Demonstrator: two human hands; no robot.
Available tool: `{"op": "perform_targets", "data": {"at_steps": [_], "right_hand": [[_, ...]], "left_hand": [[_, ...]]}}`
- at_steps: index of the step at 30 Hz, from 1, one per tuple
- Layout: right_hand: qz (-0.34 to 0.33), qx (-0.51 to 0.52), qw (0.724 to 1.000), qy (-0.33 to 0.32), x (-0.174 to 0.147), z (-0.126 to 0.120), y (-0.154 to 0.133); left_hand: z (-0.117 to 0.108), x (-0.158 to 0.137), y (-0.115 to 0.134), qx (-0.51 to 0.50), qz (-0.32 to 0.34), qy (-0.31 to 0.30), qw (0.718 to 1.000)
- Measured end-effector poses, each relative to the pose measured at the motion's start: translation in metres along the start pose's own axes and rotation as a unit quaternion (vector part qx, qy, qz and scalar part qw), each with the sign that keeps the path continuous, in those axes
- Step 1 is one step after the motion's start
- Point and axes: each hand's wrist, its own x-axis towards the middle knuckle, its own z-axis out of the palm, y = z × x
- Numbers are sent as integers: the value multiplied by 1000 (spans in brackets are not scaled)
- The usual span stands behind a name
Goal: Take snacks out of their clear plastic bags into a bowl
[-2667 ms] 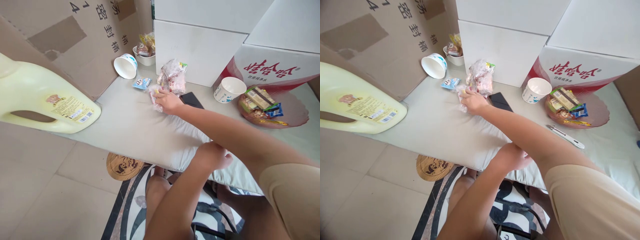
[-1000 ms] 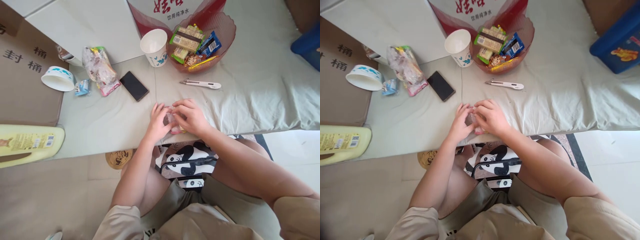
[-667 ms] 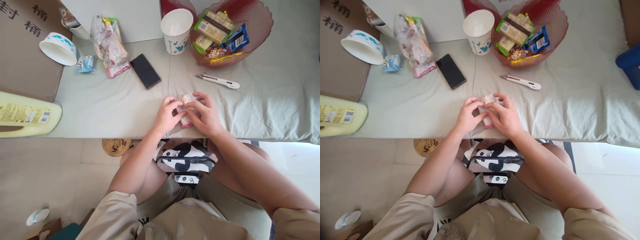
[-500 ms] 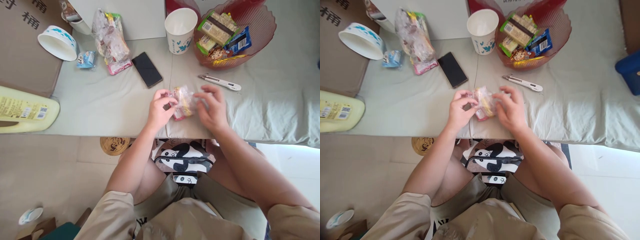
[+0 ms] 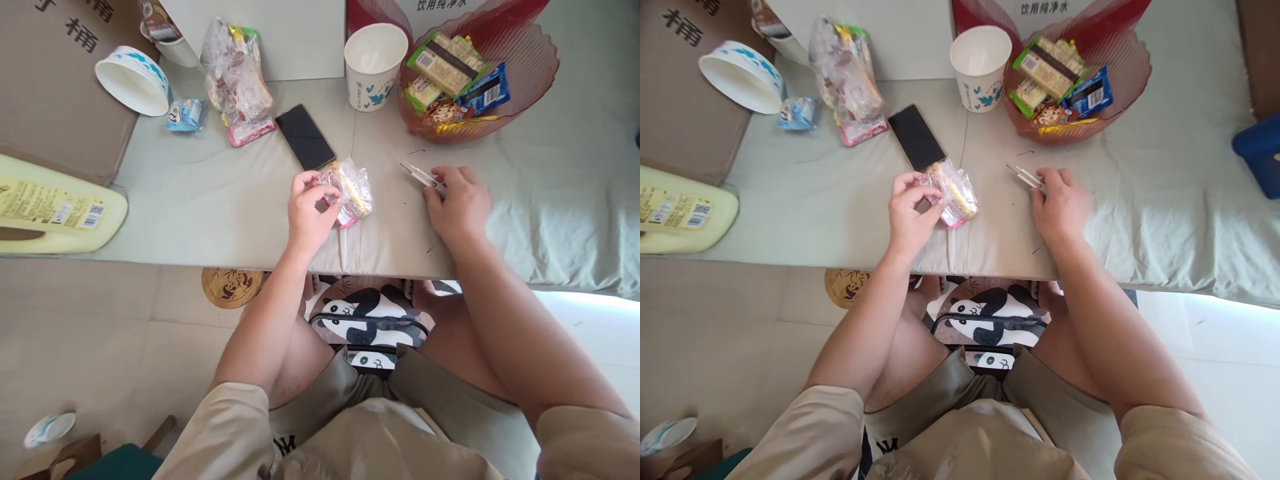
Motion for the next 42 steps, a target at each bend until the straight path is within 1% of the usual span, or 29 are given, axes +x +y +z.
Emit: {"op": "perform_targets", "data": {"at_steps": [3, 6, 8, 11, 13, 14, 17, 21, 23, 24, 27, 29, 30, 33, 34, 36, 38, 39, 41, 42], "right_hand": [[-63, 42, 997, 4, -13, 1, -11], [-118, 101, 987, 25, -27, 1, -25], [-143, 136, 979, 52, -32, -1, -32], [-176, 160, 966, 96, -34, -6, -39], [-194, 163, 962, 103, -34, -7, -41], [-197, 162, 962, 96, -34, -7, -42], [-180, 142, 973, 42, -35, -5, -40], [-151, 119, 980, -43, -37, -8, -25], [-134, 116, 983, -54, -35, -12, -14], [-120, 111, 985, -46, -34, -13, -8], [-75, 79, 994, 16, -30, -15, 6], [-84, 70, 993, 38, -29, -15, 7], [-104, 78, 991, 32, -28, -14, 5], [-173, 133, 976, -16, -29, -14, -6], [-182, 149, 972, -29, -30, -14, -10], [-171, 167, 970, -36, -30, -15, -14], [-127, 178, 976, -12, -29, -18, -14], [-96, 187, 978, 15, -28, -19, -13], [-30, 196, 974, 106, -27, -24, -11], [-13, 191, 970, 150, -27, -26, -11]], "left_hand": [[6, 0, 1, 12, -1, -6, 1000], [13, 0, 3, 21, 3, -13, 1000], [17, 0, 6, 25, 10, -21, 999], [22, -1, 11, 27, 27, -18, 999], [26, -2, 14, 26, 39, -9, 999], [27, -2, 14, 28, 43, -6, 999], [27, 2, 7, 41, 35, 5, 999], [18, 13, -17, 12, -33, 52, 998], [11, 17, -26, -23, -65, 57, 996], [8, 18, -27, -40, -76, 50, 995], [4, 14, -19, -81, -89, -2, 993], [4, 9, -7, -84, -78, -39, 993], [4, 8, -1, -81, -67, -57, 993], [4, 5, 14, -83, -54, -92, 991], [4, 5, 16, -90, -58, -93, 990], [2, 7, 14, -107, -75, -69, 989], [-1, 9, 8, -118, -101, -25, 987], [-3, 10, 3, -117, -115, -3, 986], [-8, 14, -5, -96, -124, 21, 987], [-11, 15, -8, -76, -115, 19, 990]]}}
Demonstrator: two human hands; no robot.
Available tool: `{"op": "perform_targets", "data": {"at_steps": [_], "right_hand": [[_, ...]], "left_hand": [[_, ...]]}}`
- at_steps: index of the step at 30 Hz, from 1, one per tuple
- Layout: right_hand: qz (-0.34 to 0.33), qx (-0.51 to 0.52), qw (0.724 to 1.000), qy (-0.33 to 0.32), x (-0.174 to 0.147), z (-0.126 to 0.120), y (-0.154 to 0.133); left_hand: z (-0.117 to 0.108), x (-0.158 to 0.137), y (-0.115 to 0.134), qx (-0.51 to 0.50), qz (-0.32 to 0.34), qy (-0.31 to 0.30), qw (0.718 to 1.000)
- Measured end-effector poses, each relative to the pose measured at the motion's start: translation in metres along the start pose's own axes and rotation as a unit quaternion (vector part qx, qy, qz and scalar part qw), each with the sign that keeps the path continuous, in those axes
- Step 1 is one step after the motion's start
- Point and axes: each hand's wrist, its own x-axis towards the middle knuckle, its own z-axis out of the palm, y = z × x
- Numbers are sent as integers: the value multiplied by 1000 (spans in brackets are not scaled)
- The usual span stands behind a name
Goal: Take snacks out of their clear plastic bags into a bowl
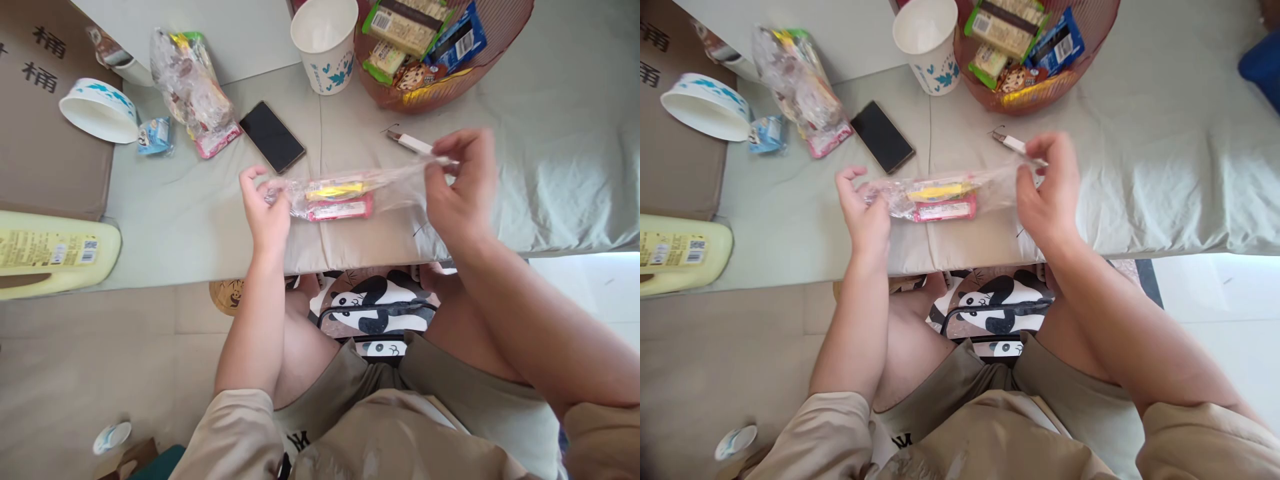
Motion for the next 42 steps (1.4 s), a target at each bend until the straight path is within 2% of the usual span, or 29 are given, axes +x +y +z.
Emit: {"op": "perform_targets", "data": {"at_steps": [2, 3, 5, 7, 11, 16, 19, 21, 23, 26, 32, 36, 39, 42], "right_hand": [[-39, -17, 998, 36, -1, -3, -3], [-82, -22, 996, 11, -2, -3, -5], [-175, -15, 980, -96, -6, 1, -9], [-227, -7, 957, -183, -10, 8, -11], [-237, -21, 946, -220, -16, 23, -10], [-274, -26, 939, -205, -16, 21, -14], [-304, 10, 918, -255, -18, 16, -18], [-298, 23, 905, -303, -21, 16, -19], [-277, 7, 910, -310, -25, 18, -19], [-255, -44, 924, -281, -29, 25, -21], [-216, -94, 950, -207, -32, 38, -31], [-197, -57, 957, -207, -37, 50, -32], [-201, -9, 954, -222, -40, 57, -30], [-173, 43, 956, -235, -42, 61, -29]], "left_hand": [[-5, 2, -1, 48, 31, -36, 998], [-6, 2, 1, 66, 40, -64, 995], [-7, -1, 6, 69, 30, -112, 991], [-5, -6, 13, 17, -3, -127, 992], [0, -11, 21, -110, -66, -93, 987], [-3, 2, 8, -132, -105, -56, 984], [-9, 11, -1, -149, -118, -66, 980], [-11, 12, -4, -169, -115, -69, 976], [-8, 11, -4, -161, -93, -68, 980], [1, 4, 4, -111, -60, -80, 989], [5, -18, 38, -113, -72, -130, 982], [7, -31, 49, -93, -48, -151, 983], [12, -31, 45, -75, -20, -137, 988], [13, -19, 36, -70, -1, -120, 990]]}}
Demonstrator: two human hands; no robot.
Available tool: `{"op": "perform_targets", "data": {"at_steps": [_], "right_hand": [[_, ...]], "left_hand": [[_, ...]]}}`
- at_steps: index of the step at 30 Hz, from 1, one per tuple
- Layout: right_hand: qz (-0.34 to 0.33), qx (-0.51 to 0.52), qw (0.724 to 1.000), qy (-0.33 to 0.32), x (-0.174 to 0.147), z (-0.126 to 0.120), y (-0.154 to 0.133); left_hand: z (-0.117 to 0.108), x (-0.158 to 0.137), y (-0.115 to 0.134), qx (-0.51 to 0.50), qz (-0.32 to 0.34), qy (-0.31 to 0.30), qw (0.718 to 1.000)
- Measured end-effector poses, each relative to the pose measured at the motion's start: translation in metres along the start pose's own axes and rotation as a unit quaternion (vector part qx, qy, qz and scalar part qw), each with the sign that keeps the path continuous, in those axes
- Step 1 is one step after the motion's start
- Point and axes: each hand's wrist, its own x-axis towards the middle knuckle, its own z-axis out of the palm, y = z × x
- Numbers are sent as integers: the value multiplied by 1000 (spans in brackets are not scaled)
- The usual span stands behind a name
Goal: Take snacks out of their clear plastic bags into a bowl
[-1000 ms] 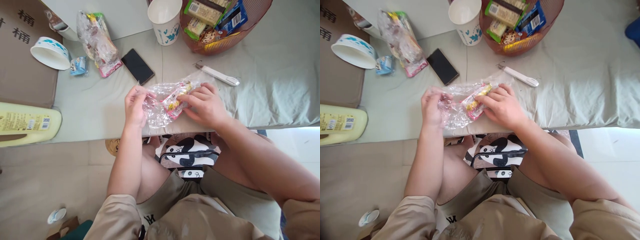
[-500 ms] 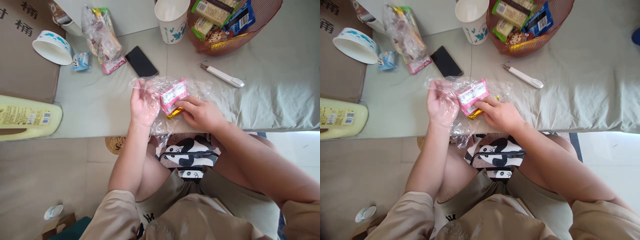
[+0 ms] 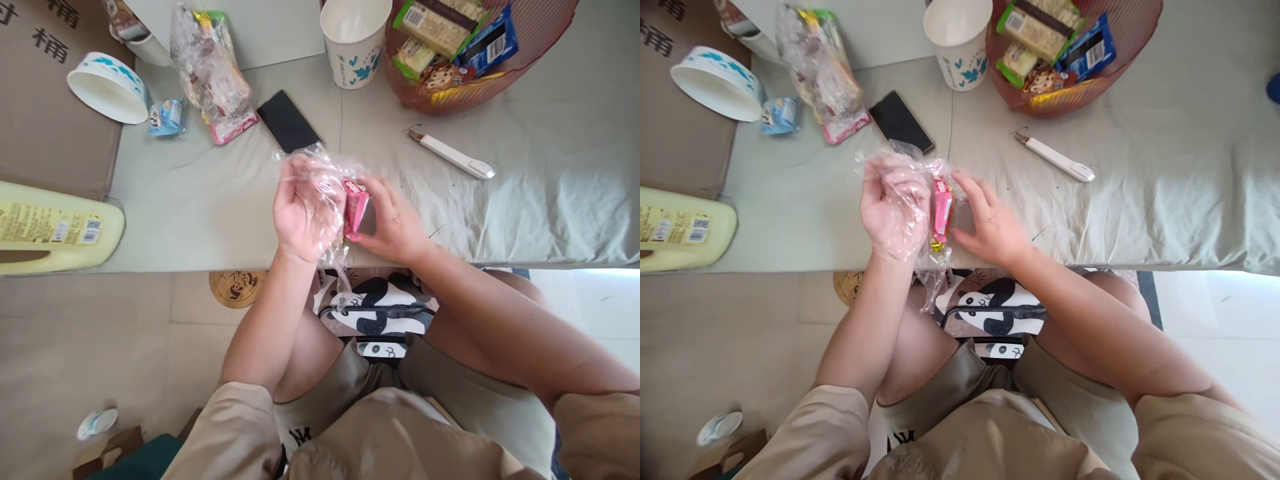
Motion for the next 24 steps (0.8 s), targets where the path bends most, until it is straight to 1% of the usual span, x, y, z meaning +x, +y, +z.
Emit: {"op": "perform_targets", "data": {"at_steps": [4, 7, 10, 12, 14, 16, 18, 20, 21, 22, 24], "right_hand": [[36, 54, 998, 10, 0, 0, -2], [17, 50, 998, 19, 1, -4, -5], [0, 36, 999, 15, 0, -7, -9], [-7, 23, 1000, -1, -2, -7, -12], [-19, 7, 999, -27, -5, -5, -17], [-26, -18, 998, -50, -8, -3, -21], [-22, -54, 996, -62, -9, -2, -23], [-9, -90, 994, -64, -7, -5, -20], [-1, -105, 993, -62, -6, -8, -17], [10, -117, 991, -56, -4, -11, -12], [38, -129, 990, -35, -1, -19, -1]], "left_hand": [[-13, 14, -2, 7, 10, 27, 1000], [-23, 15, 3, 13, 8, 54, 998], [-38, 13, 7, 17, -3, 77, 997], [-52, 15, 5, -17, 8, 93, 996], [-71, 19, 0, -95, 43, 115, 988], [-91, 25, -8, -172, 84, 137, 972], [-107, 28, -15, -213, 117, 150, 958], [-115, 29, -20, -259, 125, 156, 945], [-116, 29, -22, -299, 114, 169, 932], [-115, 29, -24, -348, 92, 193, 913], [-110, 30, -26, -439, 22, 260, 860]]}}
